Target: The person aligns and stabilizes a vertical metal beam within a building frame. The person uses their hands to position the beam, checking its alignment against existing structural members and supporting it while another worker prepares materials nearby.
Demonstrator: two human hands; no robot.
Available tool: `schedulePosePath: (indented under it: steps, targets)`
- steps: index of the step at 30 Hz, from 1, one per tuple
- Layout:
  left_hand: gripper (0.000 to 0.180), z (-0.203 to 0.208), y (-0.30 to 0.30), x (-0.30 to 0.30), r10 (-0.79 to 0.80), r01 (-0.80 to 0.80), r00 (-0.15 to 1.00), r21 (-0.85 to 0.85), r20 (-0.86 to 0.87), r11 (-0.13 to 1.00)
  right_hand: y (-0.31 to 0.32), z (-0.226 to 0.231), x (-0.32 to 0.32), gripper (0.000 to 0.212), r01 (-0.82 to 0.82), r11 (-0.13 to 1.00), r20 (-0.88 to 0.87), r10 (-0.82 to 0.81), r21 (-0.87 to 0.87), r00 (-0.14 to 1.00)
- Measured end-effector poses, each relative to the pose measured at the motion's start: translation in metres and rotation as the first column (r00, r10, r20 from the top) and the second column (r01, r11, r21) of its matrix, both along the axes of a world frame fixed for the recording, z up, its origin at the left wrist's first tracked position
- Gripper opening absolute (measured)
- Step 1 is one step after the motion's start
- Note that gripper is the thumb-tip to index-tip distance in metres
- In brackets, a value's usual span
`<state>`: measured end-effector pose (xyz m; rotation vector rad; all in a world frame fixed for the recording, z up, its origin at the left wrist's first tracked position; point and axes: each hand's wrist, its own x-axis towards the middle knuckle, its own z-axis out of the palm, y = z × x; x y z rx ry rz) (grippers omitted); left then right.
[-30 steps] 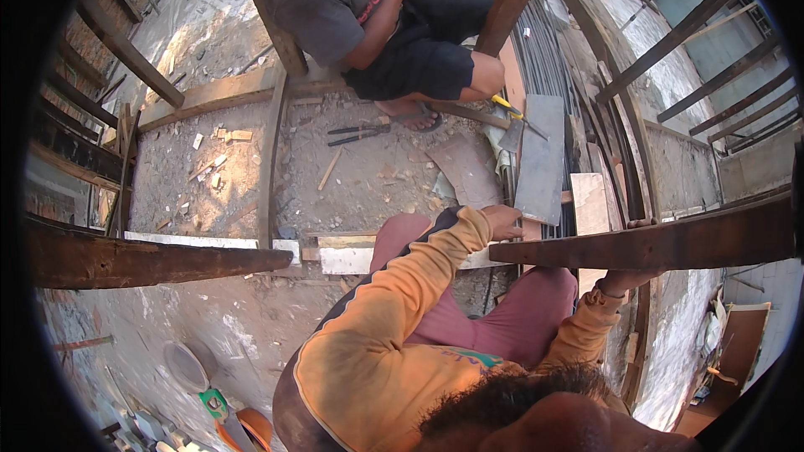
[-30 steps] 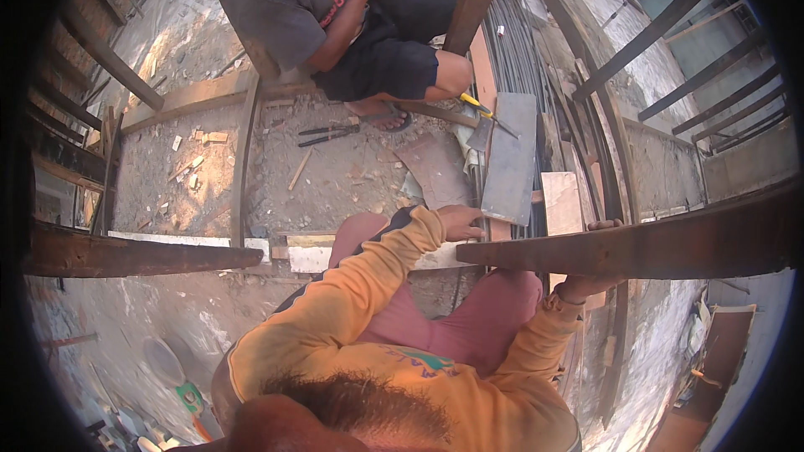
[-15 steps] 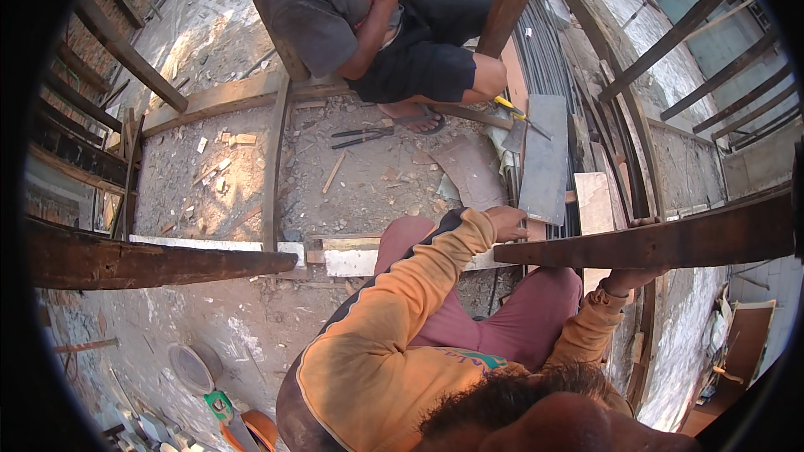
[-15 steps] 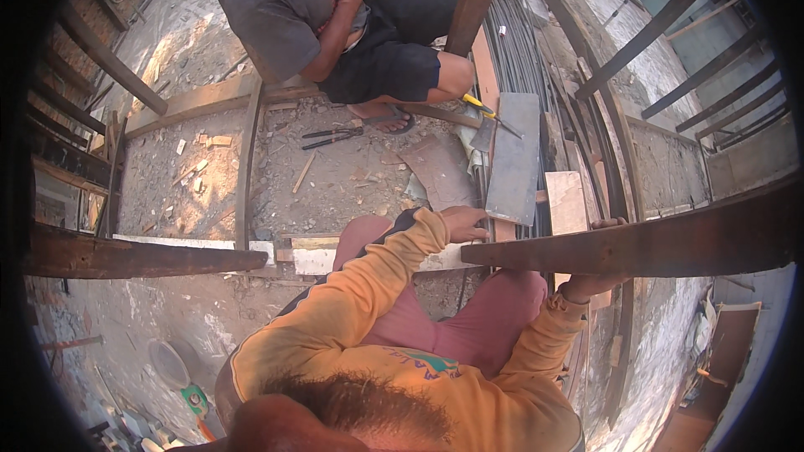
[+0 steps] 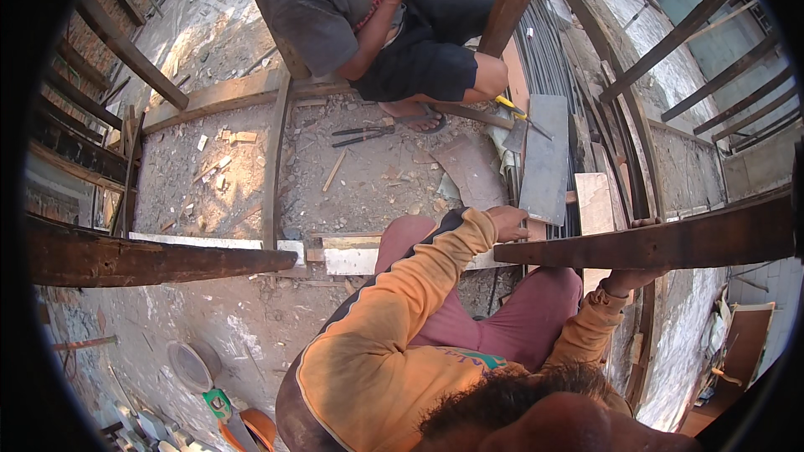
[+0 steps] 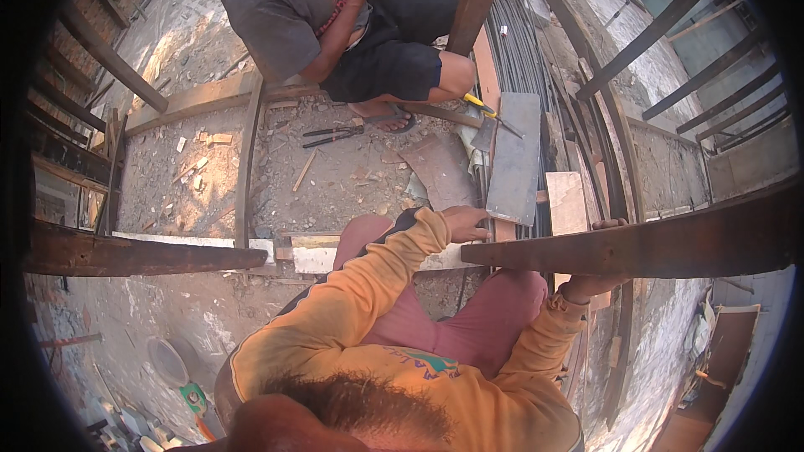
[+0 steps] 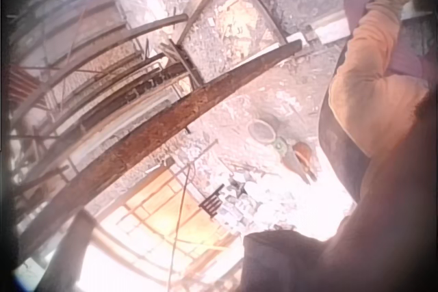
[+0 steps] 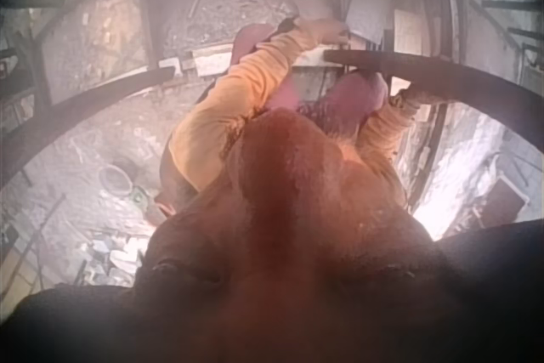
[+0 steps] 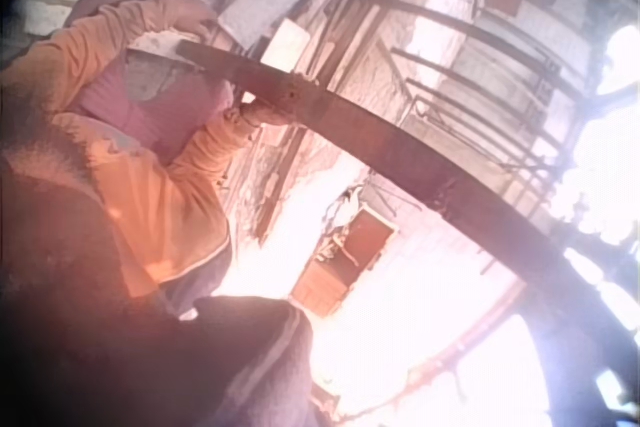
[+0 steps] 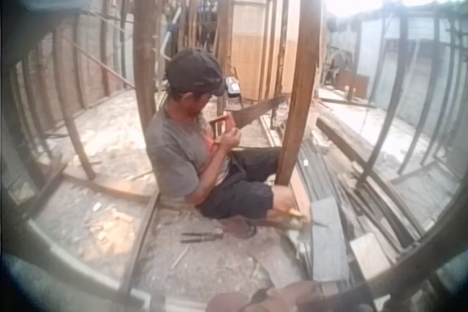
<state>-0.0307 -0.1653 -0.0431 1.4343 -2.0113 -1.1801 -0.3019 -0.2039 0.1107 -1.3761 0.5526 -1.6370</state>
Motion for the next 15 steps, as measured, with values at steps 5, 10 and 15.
schedulePosePath:
  steps: [5,10,15]
  targets:
    - [0.058,0.008,0.001,0.0,-0.001,0.001,1.0,0.002,0.001,1.0,0.0,-0.001,-0.002,0.093,-0.005,1.0,0.014,0.005,-0.004,1.0]
    - [0.057,0.009,0.003,0.0,0.001,-0.001,1.0,-0.021,-0.026,1.0,0.002,0.002,0.002,0.095,-0.01,1.0,0.01,0.01,-0.003,1.0]
    - [0.058,0.007,0.003,0.0,-0.002,0.001,0.999,-0.023,-0.037,1.0,0.002,0.002,0.004,0.096,0.077,0.994,-0.126,-0.086,-0.077,0.988]
